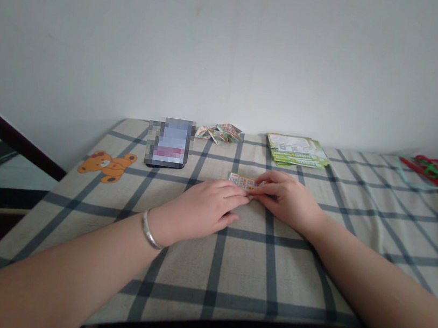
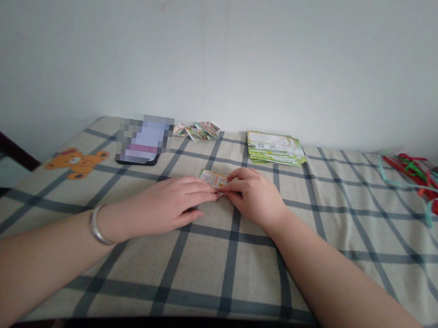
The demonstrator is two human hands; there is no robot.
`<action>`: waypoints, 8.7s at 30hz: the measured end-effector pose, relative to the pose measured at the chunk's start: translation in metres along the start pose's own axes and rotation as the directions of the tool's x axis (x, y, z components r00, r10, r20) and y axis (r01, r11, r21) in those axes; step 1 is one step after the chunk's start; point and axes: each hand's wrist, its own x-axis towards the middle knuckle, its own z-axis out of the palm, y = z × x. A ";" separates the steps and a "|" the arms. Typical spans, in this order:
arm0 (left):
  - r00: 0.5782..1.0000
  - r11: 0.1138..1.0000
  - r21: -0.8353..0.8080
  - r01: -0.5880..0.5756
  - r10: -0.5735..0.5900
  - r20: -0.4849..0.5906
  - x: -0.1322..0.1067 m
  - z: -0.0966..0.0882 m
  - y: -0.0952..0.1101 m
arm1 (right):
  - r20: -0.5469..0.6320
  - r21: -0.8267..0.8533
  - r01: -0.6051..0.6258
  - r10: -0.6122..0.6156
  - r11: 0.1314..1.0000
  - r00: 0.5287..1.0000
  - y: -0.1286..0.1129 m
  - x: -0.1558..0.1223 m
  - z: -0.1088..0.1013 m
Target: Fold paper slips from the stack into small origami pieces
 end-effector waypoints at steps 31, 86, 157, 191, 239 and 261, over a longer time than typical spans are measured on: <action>0.997 0.986 0.153 0.069 -0.073 0.020 -0.002 -0.002 0.006 | 0.067 -0.228 0.130 -0.118 0.965 0.991 -0.019 -0.001 -0.010; 0.995 0.986 0.153 0.073 -0.082 0.054 -0.004 -0.005 0.011 | 0.099 -0.432 -0.072 0.127 0.899 0.987 -0.011 0.000 -0.018; 0.950 0.974 -0.096 0.204 -0.221 -0.222 0.003 -0.004 -0.001 | -0.114 -0.009 0.062 -0.062 0.998 0.992 -0.020 0.000 -0.012; 0.985 0.986 -0.140 0.089 -0.108 -0.135 0.001 -0.001 -0.006 | 0.169 0.387 -0.449 0.417 0.805 0.893 -0.007 0.004 0.001; 0.998 0.992 -0.117 0.046 -0.051 -0.047 -0.001 -0.009 -0.006 | 0.169 0.068 0.138 -0.148 0.988 0.974 0.002 0.002 -0.014; 0.998 0.999 -0.034 0.012 -0.010 0.058 -0.003 -0.016 -0.003 | 0.122 0.055 0.020 -0.026 0.998 0.992 0.004 0.004 -0.012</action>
